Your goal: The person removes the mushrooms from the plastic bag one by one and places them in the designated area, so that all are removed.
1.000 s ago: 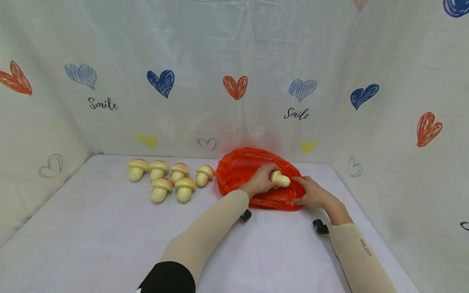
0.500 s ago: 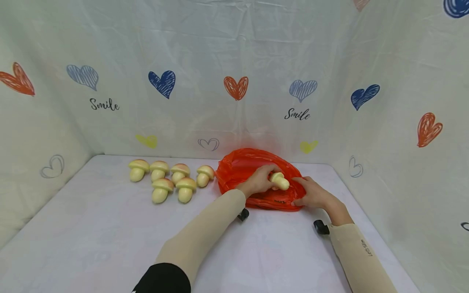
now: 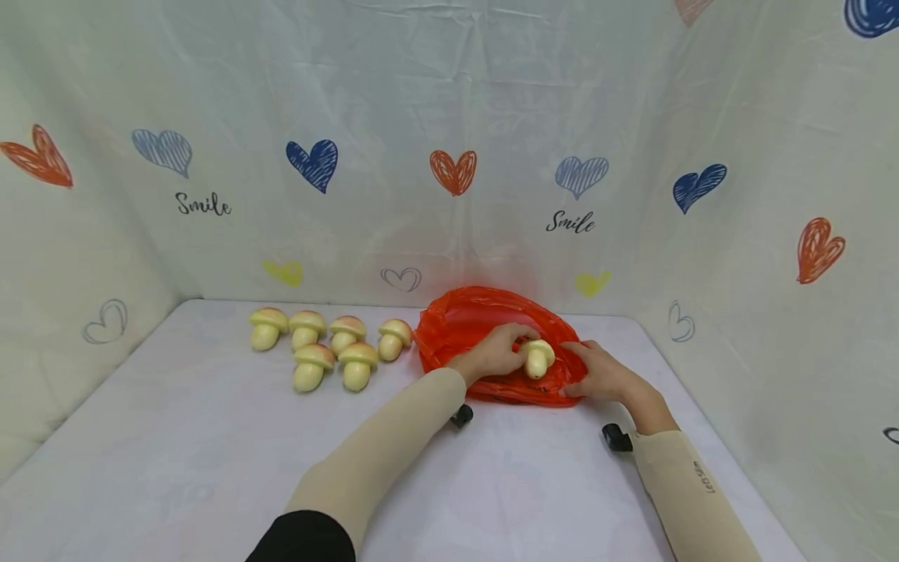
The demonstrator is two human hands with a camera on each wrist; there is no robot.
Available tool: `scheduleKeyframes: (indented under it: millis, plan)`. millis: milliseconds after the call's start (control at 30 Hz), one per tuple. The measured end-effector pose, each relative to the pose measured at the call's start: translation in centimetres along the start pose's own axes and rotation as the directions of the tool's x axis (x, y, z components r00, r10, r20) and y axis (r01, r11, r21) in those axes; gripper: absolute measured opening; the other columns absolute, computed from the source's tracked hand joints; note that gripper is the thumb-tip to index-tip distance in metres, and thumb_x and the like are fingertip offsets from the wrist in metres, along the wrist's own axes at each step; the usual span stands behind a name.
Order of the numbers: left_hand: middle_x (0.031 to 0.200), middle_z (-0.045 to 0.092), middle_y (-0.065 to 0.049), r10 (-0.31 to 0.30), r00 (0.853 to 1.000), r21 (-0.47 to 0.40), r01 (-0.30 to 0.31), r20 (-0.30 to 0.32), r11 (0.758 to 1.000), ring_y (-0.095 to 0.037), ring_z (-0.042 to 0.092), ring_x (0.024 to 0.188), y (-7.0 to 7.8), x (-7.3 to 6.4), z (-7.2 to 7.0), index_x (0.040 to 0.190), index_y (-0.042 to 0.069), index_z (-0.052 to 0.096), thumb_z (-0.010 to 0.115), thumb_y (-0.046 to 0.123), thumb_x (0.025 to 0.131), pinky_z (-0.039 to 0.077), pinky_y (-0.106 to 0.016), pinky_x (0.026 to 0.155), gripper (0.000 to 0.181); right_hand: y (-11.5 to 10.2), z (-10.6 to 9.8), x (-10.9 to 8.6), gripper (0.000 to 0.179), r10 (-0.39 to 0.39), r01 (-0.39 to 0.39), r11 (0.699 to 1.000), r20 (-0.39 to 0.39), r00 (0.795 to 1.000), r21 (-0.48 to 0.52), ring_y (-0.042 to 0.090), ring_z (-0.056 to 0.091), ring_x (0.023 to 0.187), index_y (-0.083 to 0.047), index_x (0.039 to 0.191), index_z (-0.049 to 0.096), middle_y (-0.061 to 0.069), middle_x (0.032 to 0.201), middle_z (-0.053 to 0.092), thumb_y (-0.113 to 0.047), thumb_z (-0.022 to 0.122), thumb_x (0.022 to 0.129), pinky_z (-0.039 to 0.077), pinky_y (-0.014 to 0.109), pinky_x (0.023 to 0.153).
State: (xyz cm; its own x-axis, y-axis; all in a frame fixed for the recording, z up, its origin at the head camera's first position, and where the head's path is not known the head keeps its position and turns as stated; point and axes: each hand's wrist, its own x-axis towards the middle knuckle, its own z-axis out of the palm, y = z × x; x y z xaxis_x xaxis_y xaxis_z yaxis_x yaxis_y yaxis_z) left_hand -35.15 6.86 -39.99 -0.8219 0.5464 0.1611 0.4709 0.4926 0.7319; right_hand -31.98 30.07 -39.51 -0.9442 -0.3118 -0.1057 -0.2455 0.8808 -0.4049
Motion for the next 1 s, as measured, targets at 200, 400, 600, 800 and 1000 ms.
scheduleKeyframes:
  millis: [200, 400, 600, 800, 1000]
  plan:
    - [0.115, 0.054, 0.011, 0.008, 0.998, 0.009, -0.009, 0.058, 1.0, -0.009, 0.049, 0.101, 0.6, -0.5, 0.1, 0.124, 0.02, 0.058, 0.071, 0.023, 0.087, 0.046, -0.026, 0.087, 0.04, 0.0, -0.1, 0.0, 0.086, 0.007, -0.007, 1.0, 0.001, 1.0, 0.009, 0.042, 0.038, 0.123, -0.01, 0.145, 0.037, 0.023, 0.14, 0.033, -0.035, 0.08, 0.074, 0.043, 0.061, 0.091]
    - [0.118, 0.052, 0.011, 0.033, 0.995, 0.064, -0.039, 0.098, 0.997, -0.008, 0.047, 0.103, 0.7, -0.6, 0.4, 0.125, 0.022, 0.056, 0.077, 0.022, 0.082, 0.046, -0.025, 0.087, 0.048, 0.1, 0.0, 0.0, 0.085, -0.005, 0.005, 1.0, -0.003, 1.0, 0.018, 0.039, 0.04, 0.121, -0.01, 0.144, 0.038, 0.022, 0.138, 0.035, -0.033, 0.08, 0.074, 0.044, 0.058, 0.091]
    - [0.121, 0.05, 0.009, 0.034, 0.994, 0.095, -0.044, 0.104, 0.994, -0.008, 0.045, 0.106, 0.9, -0.7, 0.6, 0.126, 0.024, 0.055, 0.076, 0.019, 0.082, 0.046, -0.026, 0.089, 0.049, 0.0, 0.1, 0.0, 0.086, 0.002, -0.002, 1.0, -0.005, 1.0, 0.017, 0.039, 0.041, 0.121, -0.011, 0.145, 0.037, 0.021, 0.138, 0.035, -0.034, 0.081, 0.074, 0.045, 0.058, 0.091]
    - [0.122, 0.047, 0.006, 0.046, 0.992, 0.109, -0.059, 0.118, 0.992, -0.009, 0.043, 0.107, 1.2, -0.7, 1.0, 0.126, 0.026, 0.054, 0.076, 0.02, 0.083, 0.044, -0.023, 0.086, 0.049, 0.0, 0.1, -0.1, 0.087, 0.005, -0.005, 1.0, -0.008, 1.0, 0.021, 0.04, 0.039, 0.122, -0.01, 0.145, 0.037, 0.021, 0.139, 0.034, -0.035, 0.081, 0.074, 0.044, 0.059, 0.092]
    - [0.122, 0.047, 0.005, 0.044, 0.992, 0.124, -0.059, 0.118, 0.991, -0.009, 0.044, 0.106, 1.4, -0.7, 1.6, 0.126, 0.025, 0.054, 0.076, 0.019, 0.082, 0.044, -0.021, 0.083, 0.049, 0.2, 0.3, -0.2, 0.086, 0.004, -0.004, 1.0, -0.01, 1.0, 0.016, 0.041, 0.038, 0.124, -0.011, 0.144, 0.037, 0.021, 0.139, 0.034, -0.036, 0.081, 0.074, 0.041, 0.061, 0.093]
